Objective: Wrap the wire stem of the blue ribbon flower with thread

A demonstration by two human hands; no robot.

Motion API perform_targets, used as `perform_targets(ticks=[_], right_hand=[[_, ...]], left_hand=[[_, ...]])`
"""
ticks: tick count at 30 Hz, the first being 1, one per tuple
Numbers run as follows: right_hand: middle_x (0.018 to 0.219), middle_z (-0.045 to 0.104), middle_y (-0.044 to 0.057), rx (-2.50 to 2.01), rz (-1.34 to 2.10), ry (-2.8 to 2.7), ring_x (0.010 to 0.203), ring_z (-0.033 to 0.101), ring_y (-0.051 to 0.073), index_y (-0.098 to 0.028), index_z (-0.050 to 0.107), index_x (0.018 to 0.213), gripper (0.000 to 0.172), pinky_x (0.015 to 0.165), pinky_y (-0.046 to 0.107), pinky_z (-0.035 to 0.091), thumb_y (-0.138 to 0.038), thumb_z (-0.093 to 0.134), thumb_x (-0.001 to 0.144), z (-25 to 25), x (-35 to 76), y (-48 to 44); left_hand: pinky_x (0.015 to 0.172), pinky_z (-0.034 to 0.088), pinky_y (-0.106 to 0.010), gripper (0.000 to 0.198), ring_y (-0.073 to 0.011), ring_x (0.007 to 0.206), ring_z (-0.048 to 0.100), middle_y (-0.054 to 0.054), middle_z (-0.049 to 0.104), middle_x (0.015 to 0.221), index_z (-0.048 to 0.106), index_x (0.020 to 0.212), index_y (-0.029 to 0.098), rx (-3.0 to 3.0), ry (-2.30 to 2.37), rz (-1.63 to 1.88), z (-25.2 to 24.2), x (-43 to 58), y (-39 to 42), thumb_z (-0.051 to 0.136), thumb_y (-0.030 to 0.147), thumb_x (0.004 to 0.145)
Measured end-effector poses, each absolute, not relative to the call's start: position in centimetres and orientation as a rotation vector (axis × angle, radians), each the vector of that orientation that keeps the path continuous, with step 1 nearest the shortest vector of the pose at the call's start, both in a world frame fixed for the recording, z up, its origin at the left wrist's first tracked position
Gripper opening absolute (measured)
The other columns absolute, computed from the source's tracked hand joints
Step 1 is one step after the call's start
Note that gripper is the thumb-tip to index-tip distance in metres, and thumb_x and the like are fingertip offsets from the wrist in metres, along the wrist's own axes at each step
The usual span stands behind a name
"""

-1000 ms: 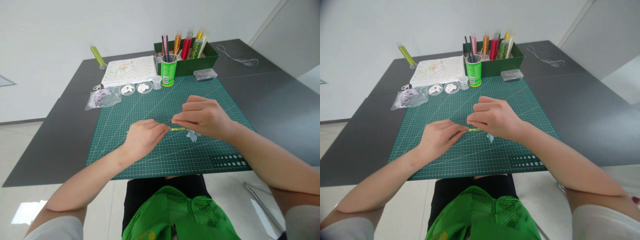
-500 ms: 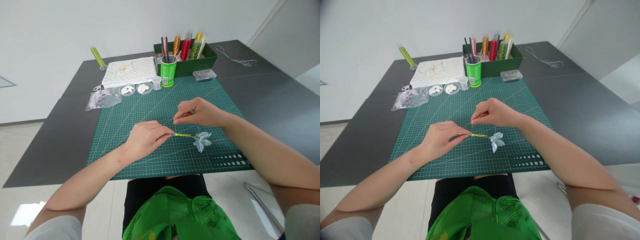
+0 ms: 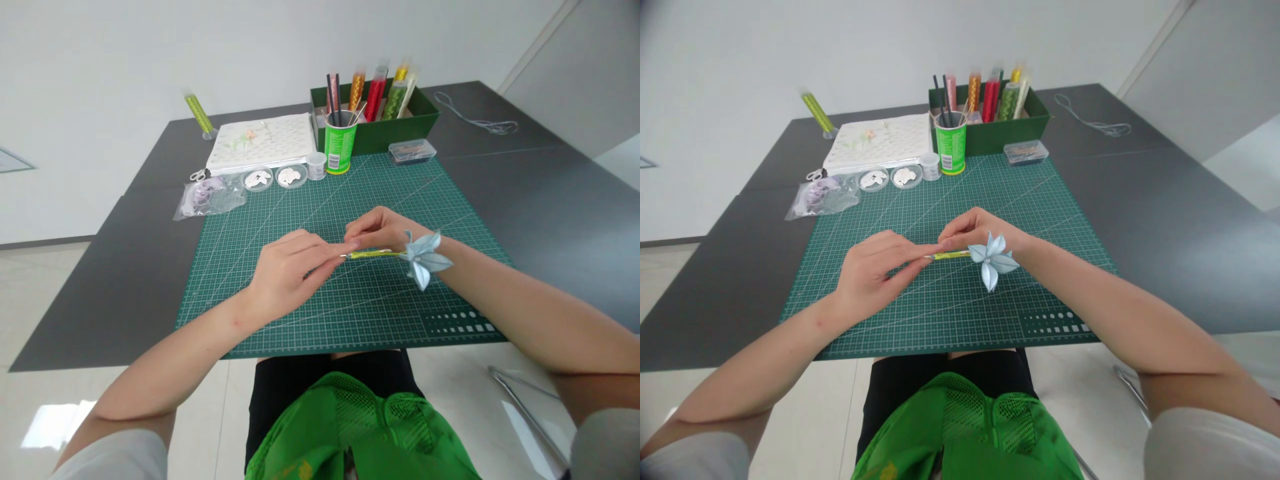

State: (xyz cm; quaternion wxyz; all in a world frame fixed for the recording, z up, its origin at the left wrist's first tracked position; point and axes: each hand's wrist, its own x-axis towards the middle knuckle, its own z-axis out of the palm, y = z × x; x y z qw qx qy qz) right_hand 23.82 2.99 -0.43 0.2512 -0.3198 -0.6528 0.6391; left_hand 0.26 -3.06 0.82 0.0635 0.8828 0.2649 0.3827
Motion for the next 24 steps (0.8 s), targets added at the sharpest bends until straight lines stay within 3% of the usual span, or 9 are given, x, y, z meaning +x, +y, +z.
perform_targets(ticks=[5,11,14,17,21,24], right_hand=[[0.068,0.067,0.000,-0.864,1.598,-1.581,0.065,0.054,0.013,-0.020,0.079,0.071,0.029,0.064,0.029,0.043,-0.045,0.092,0.065,-1.9,22.5,2.1],[0.061,0.063,-0.001,-0.944,1.100,-1.713,0.057,0.046,0.010,-0.021,0.084,0.082,0.024,0.054,0.027,0.036,-0.045,0.082,0.083,-2.4,21.5,0.2],[0.057,0.059,-0.003,-0.849,0.686,-1.910,0.052,0.045,0.009,-0.021,0.083,0.090,0.021,0.051,0.026,0.035,-0.039,0.073,0.095,-2.7,21.6,-0.2],[0.060,0.059,-0.003,-0.706,0.063,-2.115,0.055,0.049,0.009,-0.021,0.080,0.097,0.018,0.052,0.025,0.039,-0.028,0.064,0.102,-2.8,22.0,-0.2],[0.063,0.058,-0.004,-0.461,-0.654,-2.226,0.058,0.048,0.009,-0.016,0.072,0.103,0.013,0.051,0.025,0.040,-0.009,0.061,0.100,-1.7,22.4,-0.6],[0.063,0.053,-0.004,-0.325,-0.863,-2.259,0.059,0.047,0.010,-0.013,0.069,0.100,0.011,0.049,0.026,0.036,-0.006,0.061,0.098,-0.6,22.3,-1.2]], left_hand=[[0.074,0.050,-0.024,0.017,-0.0102,0.072,0.064,0.001,0.077,0.085,0.078,0.112,0.022,2.491,0.996,1.204,0.8,0.3,-2.8,0.065,0.023,0.101],[0.062,0.048,-0.020,0.018,-0.0109,0.071,0.066,0.001,0.078,0.086,0.081,0.109,0.024,2.120,1.310,1.234,0.3,0.3,-2.1,0.069,0.028,0.096],[0.057,0.046,-0.019,0.019,-0.0104,0.066,0.064,0.001,0.077,0.081,0.081,0.109,0.024,2.010,1.336,1.204,-0.1,0.3,-1.7,0.070,0.030,0.094],[0.058,0.045,-0.020,0.019,-0.0099,0.063,0.062,0.002,0.076,0.079,0.081,0.108,0.025,1.971,1.355,1.174,-0.3,0.3,-1.5,0.070,0.030,0.094],[0.061,0.045,-0.022,0.019,-0.0103,0.063,0.061,0.002,0.076,0.078,0.082,0.108,0.026,2.000,1.414,1.114,-0.4,0.3,-1.4,0.069,0.028,0.094],[0.062,0.045,-0.024,0.019,-0.0114,0.065,0.063,0.002,0.077,0.079,0.081,0.108,0.026,2.086,1.448,1.022,-0.5,0.4,-1.3,0.067,0.026,0.095]])
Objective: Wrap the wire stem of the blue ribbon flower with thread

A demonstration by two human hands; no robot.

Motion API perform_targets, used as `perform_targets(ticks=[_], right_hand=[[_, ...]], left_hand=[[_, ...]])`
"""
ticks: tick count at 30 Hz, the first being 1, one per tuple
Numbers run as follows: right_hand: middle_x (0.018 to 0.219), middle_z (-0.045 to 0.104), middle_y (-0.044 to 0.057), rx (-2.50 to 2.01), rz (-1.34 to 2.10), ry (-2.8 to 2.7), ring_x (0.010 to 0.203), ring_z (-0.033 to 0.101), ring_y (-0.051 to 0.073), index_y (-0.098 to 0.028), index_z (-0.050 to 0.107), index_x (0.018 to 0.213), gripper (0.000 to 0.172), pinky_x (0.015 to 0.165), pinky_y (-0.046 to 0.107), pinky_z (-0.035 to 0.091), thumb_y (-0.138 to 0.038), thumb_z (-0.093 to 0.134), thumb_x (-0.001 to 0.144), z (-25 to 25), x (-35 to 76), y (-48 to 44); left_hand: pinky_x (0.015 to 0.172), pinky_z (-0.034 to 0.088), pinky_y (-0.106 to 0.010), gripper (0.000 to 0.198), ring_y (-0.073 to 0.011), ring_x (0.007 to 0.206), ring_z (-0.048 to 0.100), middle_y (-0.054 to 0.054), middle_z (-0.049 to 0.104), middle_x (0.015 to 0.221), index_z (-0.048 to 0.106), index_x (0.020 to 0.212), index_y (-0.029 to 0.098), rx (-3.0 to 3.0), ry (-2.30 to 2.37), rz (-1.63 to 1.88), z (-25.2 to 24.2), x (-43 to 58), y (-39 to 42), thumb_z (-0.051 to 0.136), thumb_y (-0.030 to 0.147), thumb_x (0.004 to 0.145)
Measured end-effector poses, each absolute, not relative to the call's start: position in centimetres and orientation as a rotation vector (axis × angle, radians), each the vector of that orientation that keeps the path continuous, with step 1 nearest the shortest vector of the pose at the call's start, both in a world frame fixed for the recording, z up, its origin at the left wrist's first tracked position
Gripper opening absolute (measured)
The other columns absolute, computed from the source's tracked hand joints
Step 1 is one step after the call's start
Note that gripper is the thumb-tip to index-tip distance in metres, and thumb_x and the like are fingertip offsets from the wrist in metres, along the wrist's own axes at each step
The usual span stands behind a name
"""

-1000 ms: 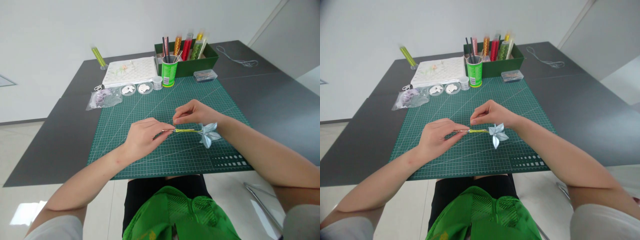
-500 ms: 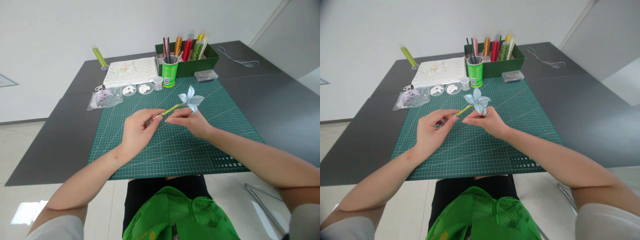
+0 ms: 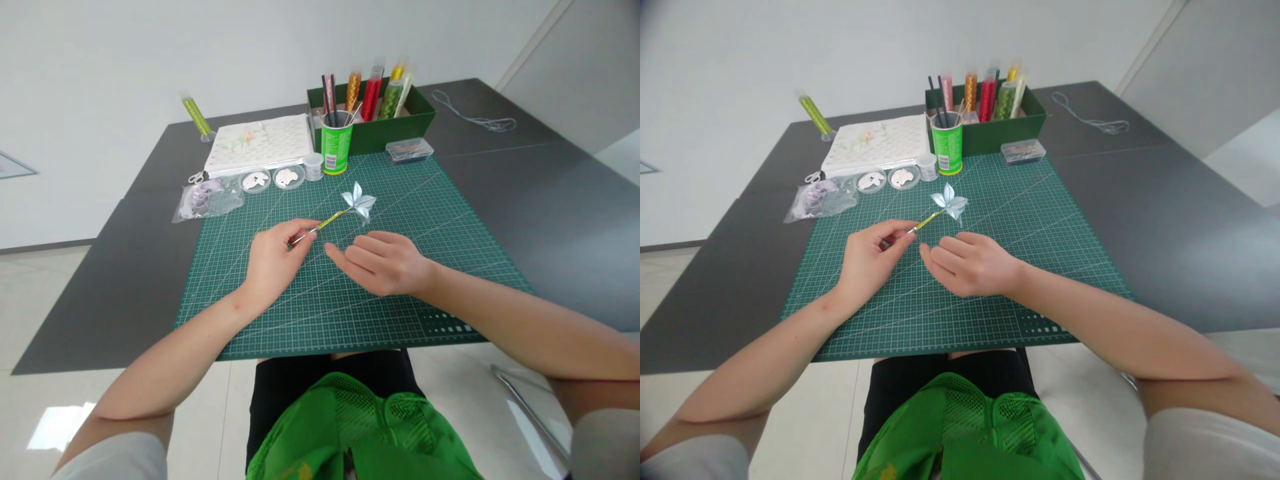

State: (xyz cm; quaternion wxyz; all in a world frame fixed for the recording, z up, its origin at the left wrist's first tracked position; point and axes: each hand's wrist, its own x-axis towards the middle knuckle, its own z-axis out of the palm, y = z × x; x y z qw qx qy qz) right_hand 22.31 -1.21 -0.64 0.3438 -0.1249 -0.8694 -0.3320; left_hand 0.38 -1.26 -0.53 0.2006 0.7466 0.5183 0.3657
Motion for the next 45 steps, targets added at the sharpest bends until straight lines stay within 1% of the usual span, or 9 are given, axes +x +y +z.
perform_targets(ticks=[3,7,10,15,19,28,33,40,45], right_hand=[[0.064,0.052,-0.003,-0.356,-0.838,-2.365,0.061,0.048,0.011,-0.019,0.069,0.097,0.018,0.050,0.028,0.035,-0.008,0.055,0.102,0.2,22.2,-1.7],[0.063,0.053,0.000,-0.585,-0.455,-2.584,0.062,0.048,0.014,-0.025,0.071,0.093,0.034,0.053,0.034,0.033,-0.014,0.042,0.107,1.1,22.6,-1.7],[0.066,0.055,0.001,-0.642,-0.214,-2.557,0.064,0.048,0.015,-0.026,0.071,0.092,0.035,0.056,0.036,0.033,-0.017,0.041,0.108,1.6,23.0,-1.5],[0.072,0.061,0.001,-0.458,-0.386,-2.435,0.075,0.052,0.016,-0.023,0.069,0.092,0.025,0.065,0.035,0.037,-0.012,0.050,0.105,1.4,23.4,-1.2],[0.069,0.057,0.000,-0.508,-0.404,-2.441,0.075,0.050,0.016,-0.023,0.069,0.089,0.027,0.071,0.034,0.036,-0.013,0.050,0.105,1.3,23.3,-0.9],[0.065,0.059,-0.001,-0.678,-0.101,-2.543,0.074,0.052,0.016,-0.020,0.071,0.076,0.034,0.078,0.035,0.034,-0.024,0.055,0.105,1.6,24.1,0.2],[0.061,0.057,-0.002,-0.730,0.214,-2.511,0.069,0.051,0.014,-0.021,0.074,0.075,0.029,0.078,0.034,0.034,-0.026,0.061,0.101,1.7,24.6,1.0],[0.055,0.052,-0.004,-0.839,0.809,-2.403,0.062,0.048,0.012,-0.023,0.080,0.077,0.022,0.071,0.031,0.036,-0.039,0.072,0.090,1.0,25.1,3.1],[0.061,0.060,-0.003,-0.852,1.211,-2.286,0.061,0.050,0.011,-0.020,0.083,0.082,0.024,0.062,0.030,0.035,-0.043,0.077,0.084,-0.1,25.2,4.4]], left_hand=[[0.065,0.047,-0.024,0.019,-0.0132,0.072,0.067,0.000,0.080,0.088,0.080,0.109,0.025,2.248,1.429,0.944,-0.8,0.4,-1.3,0.065,0.024,0.097],[0.066,0.048,-0.025,0.020,-0.0146,0.079,0.070,-0.002,0.080,0.097,0.077,0.112,0.023,2.443,1.347,0.897,-1.1,0.4,-1.7,0.061,0.022,0.100],[0.065,0.046,-0.024,0.021,-0.0141,0.077,0.069,-0.001,0.078,0.093,0.076,0.115,0.024,2.500,1.336,0.852,-1.1,0.4,-2.0,0.060,0.023,0.101],[0.061,0.043,-0.024,0.023,-0.0148,0.078,0.068,-0.001,0.074,0.086,0.076,0.117,0.024,2.606,1.289,0.750,-0.8,0.5,-2.4,0.057,0.024,0.104],[0.057,0.040,-0.024,0.022,-0.0152,0.075,0.067,-0.001,0.071,0.082,0.077,0.107,0.022,2.710,1.220,0.626,-0.8,0.4,-2.3,0.056,0.026,0.105],[0.061,0.051,-0.024,0.023,-0.0171,0.086,0.076,-0.001,0.081,0.102,0.074,0.121,0.022,2.738,1.136,0.579,-0.8,0.4,-2.3,0.063,0.026,0.102],[0.064,0.053,-0.023,0.020,-0.0163,0.088,0.077,0.001,0.081,0.098,0.076,0.105,0.021,2.736,1.076,0.569,-0.7,0.4,-2.4,0.057,0.027,0.105],[0.064,0.052,-0.022,0.024,-0.0139,0.087,0.076,0.002,0.081,0.096,0.075,0.104,0.022,2.834,0.956,0.636,-0.9,0.3,-2.3,0.053,0.030,0.107],[0.067,0.053,-0.022,0.024,-0.0133,0.084,0.075,0.001,0.080,0.094,0.076,0.105,0.021,2.791,0.941,0.720,-1.0,0.1,-2.2,0.054,0.030,0.106]])
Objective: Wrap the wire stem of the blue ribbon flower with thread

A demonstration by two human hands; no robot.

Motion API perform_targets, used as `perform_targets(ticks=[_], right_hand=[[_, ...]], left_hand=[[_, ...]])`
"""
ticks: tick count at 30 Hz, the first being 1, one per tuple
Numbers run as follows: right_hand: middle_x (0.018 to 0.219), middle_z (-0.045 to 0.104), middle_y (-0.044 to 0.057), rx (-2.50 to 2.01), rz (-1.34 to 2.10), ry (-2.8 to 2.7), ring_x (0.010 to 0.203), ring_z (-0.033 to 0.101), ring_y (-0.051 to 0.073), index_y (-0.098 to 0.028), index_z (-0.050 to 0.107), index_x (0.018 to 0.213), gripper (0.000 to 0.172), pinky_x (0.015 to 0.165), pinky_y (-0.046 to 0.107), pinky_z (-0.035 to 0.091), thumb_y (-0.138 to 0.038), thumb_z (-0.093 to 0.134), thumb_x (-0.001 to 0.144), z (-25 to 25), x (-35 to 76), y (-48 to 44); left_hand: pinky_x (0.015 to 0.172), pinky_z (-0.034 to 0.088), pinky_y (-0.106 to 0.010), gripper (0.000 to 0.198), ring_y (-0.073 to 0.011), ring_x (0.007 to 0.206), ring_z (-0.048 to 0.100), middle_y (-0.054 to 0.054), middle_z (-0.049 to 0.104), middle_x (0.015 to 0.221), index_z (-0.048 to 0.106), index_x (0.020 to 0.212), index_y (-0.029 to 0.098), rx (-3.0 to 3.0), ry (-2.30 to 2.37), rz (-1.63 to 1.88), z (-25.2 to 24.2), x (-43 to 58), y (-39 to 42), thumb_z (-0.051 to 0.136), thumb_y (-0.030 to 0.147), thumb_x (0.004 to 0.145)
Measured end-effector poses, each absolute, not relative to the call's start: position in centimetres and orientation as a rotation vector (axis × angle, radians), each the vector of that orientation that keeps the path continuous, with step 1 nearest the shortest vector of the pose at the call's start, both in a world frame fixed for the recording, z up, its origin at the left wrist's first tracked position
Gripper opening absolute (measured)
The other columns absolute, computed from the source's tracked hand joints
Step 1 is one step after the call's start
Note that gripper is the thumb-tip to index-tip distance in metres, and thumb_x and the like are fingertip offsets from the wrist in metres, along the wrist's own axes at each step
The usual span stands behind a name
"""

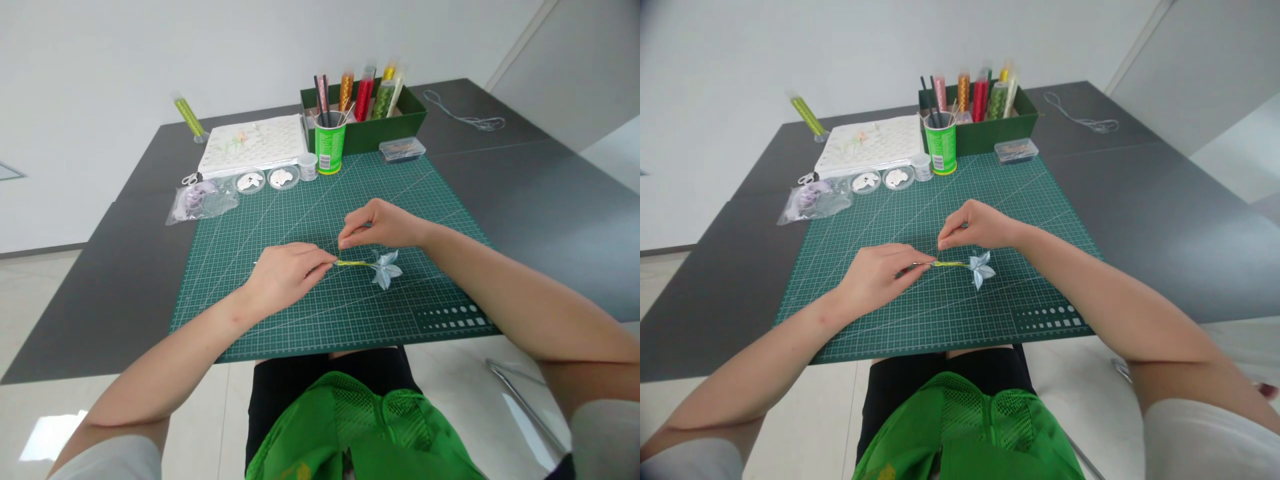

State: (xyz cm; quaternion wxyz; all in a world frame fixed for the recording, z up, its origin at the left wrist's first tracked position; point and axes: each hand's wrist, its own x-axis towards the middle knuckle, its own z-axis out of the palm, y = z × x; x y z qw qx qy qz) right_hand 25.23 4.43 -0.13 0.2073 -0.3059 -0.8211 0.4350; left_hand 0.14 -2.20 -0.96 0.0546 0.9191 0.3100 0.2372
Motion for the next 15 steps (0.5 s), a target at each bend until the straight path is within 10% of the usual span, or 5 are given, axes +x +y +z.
perform_targets(ticks=[15], right_hand=[[0.073,0.068,0.000,-1.041,1.420,-1.817,0.069,0.055,0.013,-0.020,0.081,0.080,0.025,0.070,0.030,0.044,-0.045,0.082,0.077,-0.80,24.80,4.66]], left_hand=[[0.066,0.047,-0.021,0.027,-0.0108,0.080,0.070,0.000,0.076,0.094,0.075,0.122,0.025,2.708,0.988,0.816,-0.20,-0.06,-2.32,0.052,0.027,0.107]])
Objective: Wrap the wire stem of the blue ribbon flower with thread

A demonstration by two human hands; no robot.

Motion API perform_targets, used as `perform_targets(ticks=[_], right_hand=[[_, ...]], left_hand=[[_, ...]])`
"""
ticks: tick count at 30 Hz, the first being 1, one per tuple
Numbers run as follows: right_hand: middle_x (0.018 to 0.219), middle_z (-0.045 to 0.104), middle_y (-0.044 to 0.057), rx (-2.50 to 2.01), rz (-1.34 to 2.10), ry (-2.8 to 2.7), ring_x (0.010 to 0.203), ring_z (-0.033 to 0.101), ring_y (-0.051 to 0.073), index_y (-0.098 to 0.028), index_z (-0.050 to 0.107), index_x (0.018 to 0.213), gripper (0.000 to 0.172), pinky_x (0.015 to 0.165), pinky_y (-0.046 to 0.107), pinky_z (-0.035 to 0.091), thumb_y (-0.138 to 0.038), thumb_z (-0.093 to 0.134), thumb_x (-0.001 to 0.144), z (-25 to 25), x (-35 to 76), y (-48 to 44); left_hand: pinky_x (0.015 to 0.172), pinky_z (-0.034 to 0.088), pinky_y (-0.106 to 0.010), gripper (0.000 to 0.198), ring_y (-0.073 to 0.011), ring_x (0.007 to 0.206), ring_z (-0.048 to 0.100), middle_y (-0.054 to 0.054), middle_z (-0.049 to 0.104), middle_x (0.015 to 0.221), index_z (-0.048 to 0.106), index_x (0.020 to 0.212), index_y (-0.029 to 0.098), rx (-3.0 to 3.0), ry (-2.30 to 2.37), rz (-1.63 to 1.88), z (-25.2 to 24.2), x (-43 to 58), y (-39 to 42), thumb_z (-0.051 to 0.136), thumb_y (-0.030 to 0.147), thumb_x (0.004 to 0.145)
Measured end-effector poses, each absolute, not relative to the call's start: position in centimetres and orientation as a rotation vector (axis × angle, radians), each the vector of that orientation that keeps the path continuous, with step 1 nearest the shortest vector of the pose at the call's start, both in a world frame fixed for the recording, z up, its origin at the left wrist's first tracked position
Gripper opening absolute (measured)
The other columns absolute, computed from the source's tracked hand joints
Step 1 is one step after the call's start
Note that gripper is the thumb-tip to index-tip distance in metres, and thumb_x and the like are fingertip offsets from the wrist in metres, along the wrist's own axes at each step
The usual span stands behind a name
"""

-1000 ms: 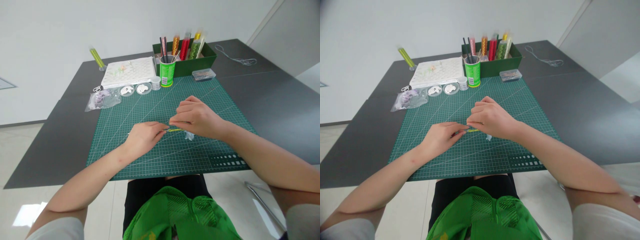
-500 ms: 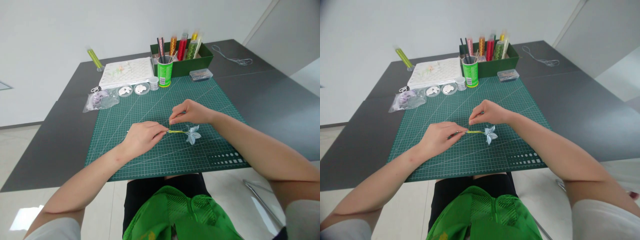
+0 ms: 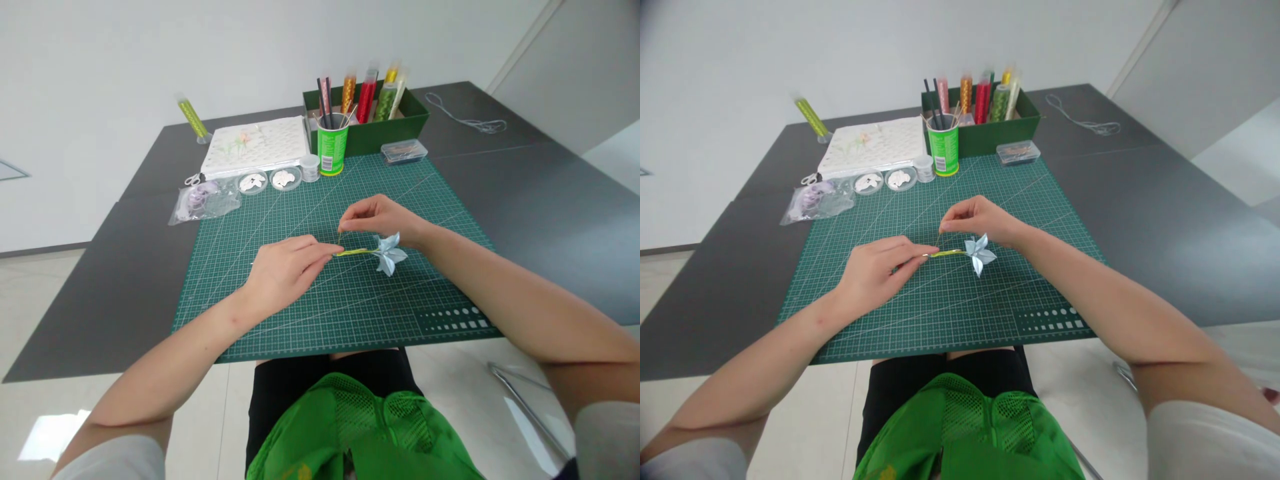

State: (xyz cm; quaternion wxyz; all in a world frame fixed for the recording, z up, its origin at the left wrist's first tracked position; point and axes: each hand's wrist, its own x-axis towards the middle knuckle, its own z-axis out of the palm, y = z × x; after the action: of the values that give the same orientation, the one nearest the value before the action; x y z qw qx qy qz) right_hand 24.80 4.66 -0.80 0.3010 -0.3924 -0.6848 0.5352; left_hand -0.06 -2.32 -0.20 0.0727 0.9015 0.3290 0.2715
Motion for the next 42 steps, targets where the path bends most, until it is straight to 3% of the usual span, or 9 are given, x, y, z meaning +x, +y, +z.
perform_targets(ticks=[5,9,14,18,26,33,37,42], right_hand=[[0.078,0.065,-0.002,-1.037,1.243,-1.516,0.068,0.053,0.010,-0.022,0.079,0.099,0.018,0.066,0.026,0.044,-0.030,0.068,0.087,-1.2,25.8,5.9],[0.079,0.069,0.001,-1.146,1.383,-1.427,0.071,0.060,0.012,-0.018,0.076,0.087,0.008,0.072,0.029,0.051,-0.019,0.076,0.079,-2.6,25.3,5.8],[0.103,0.077,0.003,-0.959,1.478,-1.328,0.094,0.067,0.016,-0.024,0.081,0.099,0.027,0.092,0.036,0.055,-0.030,0.088,0.073,-4.4,22.0,3.4],[0.122,0.076,-0.002,-0.799,1.369,-1.162,0.106,0.066,0.016,-0.032,0.082,0.101,0.027,0.105,0.038,0.051,-0.037,0.088,0.075,-4.4,20.2,1.6],[0.110,0.080,0.001,-0.850,1.320,-1.041,0.100,0.071,0.020,-0.030,0.084,0.093,0.026,0.089,0.037,0.059,-0.048,0.089,0.074,-3.4,19.3,0.2],[0.099,0.081,0.004,-0.919,0.968,-1.308,0.087,0.074,0.023,-0.025,0.084,0.087,0.020,0.075,0.038,0.061,-0.044,0.082,0.082,-3.6,19.7,0.5],[0.097,0.081,0.004,-0.983,0.853,-1.421,0.091,0.075,0.024,-0.024,0.084,0.091,0.018,0.077,0.040,0.060,-0.041,0.077,0.086,-4.1,20.0,0.8],[0.104,0.081,0.003,-0.937,0.952,-1.335,0.094,0.075,0.022,-0.025,0.082,0.096,0.018,0.077,0.036,0.061,-0.040,0.077,0.087,-4.7,19.8,1.0]], left_hand=[[0.062,0.044,-0.022,0.021,-0.0103,0.069,0.063,0.001,0.075,0.085,0.078,0.114,0.025,2.422,1.189,0.960,0.0,0.0,-1.7,0.062,0.024,0.101],[0.059,0.043,-0.023,0.020,-0.0106,0.062,0.057,0.001,0.074,0.079,0.080,0.110,0.024,2.106,1.294,1.118,-0.6,-0.2,-0.5,0.066,0.025,0.096],[0.052,0.037,-0.021,0.024,-0.0085,0.055,0.048,-0.002,0.075,0.078,0.079,0.107,0.020,1.573,1.099,1.102,-1.5,0.2,0.2,0.074,0.034,0.087],[0.049,0.030,-0.019,0.030,-0.0057,0.053,0.041,-0.002,0.076,0.080,0.080,0.108,0.020,1.256,1.037,0.985,-1.7,1.1,-0.6,0.078,0.036,0.083],[0.057,0.037,-0.021,0.021,-0.0073,0.057,0.046,0.000,0.071,0.074,0.080,0.102,0.018,1.403,1.054,1.101,-2.5,2.5,-2.1,0.072,0.029,0.086],[0.059,0.039,-0.021,0.021,-0.0090,0.059,0.049,0.000,0.070,0.075,0.081,0.102,0.019,1.476,1.110,1.106,-2.5,2.6,-2.2,0.070,0.028,0.088],[0.060,0.040,-0.021,0.020,-0.0090,0.059,0.050,0.000,0.071,0.075,0.081,0.102,0.019,1.479,1.118,1.093,-2.8,2.5,-2.0,0.070,0.028,0.088],[0.059,0.039,-0.021,0.023,-0.0080,0.058,0.049,0.000,0.072,0.076,0.080,0.105,0.019,1.433,1.068,1.116,-3.0,2.4,-1.9,0.071,0.027,0.087]])
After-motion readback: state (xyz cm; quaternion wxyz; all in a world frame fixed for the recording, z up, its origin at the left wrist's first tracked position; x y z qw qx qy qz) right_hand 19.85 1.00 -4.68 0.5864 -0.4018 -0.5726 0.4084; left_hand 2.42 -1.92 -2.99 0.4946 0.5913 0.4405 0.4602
